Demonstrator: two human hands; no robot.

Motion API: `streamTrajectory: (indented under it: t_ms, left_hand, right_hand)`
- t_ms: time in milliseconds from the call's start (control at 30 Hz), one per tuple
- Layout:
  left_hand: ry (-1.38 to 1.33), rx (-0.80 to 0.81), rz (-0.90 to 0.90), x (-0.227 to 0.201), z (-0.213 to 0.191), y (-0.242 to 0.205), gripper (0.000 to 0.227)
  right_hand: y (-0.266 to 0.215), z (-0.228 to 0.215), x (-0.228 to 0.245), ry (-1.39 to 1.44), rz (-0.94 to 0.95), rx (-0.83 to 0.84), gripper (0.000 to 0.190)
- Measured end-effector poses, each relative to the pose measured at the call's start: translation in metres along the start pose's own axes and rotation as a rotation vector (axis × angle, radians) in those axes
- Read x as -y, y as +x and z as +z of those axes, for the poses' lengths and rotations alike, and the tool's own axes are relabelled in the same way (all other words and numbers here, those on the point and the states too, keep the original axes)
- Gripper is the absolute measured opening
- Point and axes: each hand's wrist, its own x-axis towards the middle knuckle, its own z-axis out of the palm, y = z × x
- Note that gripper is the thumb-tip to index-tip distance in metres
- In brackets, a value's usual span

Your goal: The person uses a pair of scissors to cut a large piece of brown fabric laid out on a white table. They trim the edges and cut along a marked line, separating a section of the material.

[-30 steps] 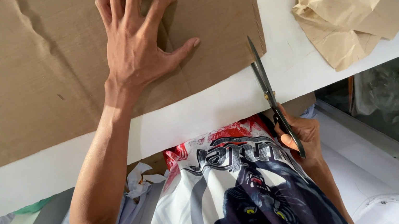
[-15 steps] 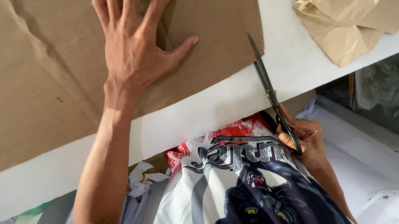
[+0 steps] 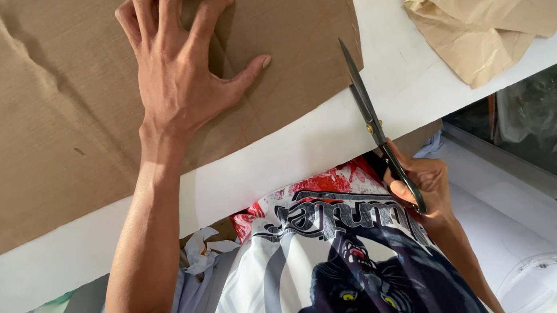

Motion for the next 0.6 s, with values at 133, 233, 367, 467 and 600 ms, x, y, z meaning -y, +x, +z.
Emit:
streamTrajectory:
  t_ms: [133, 233, 367, 467, 600]
  left_hand:
    - [-0.001, 0.000, -0.005, 0.001, 0.001, -0.001, 0.059]
    - [-0.003, -0.002, -0.002, 0.003, 0.001, -0.001, 0.060]
    - [0.001, 0.005, -0.010, 0.002, 0.001, 0.000, 0.059]
    - [-0.010, -0.006, 0.000, 0.002, 0.000, 0.000, 0.059]
    - [-0.026, -0.018, 0.012, 0.004, 0.002, -0.001, 0.058]
  right_hand:
    - [-0.002, -0.005, -0.010, 0.038, 0.010, 0.010, 0.041]
    - [-0.009, -0.014, -0.019, 0.004, 0.091, -0.011, 0.057]
    - [-0.016, -0.023, -0.025, -0.065, 0.146, -0.002, 0.062]
    - [-0.009, -0.012, -0.009, -0.030, 0.121, -0.021, 0.056]
    - [0.000, -0.016, -0.020, 0.054, 0.004, 0.057, 0.063]
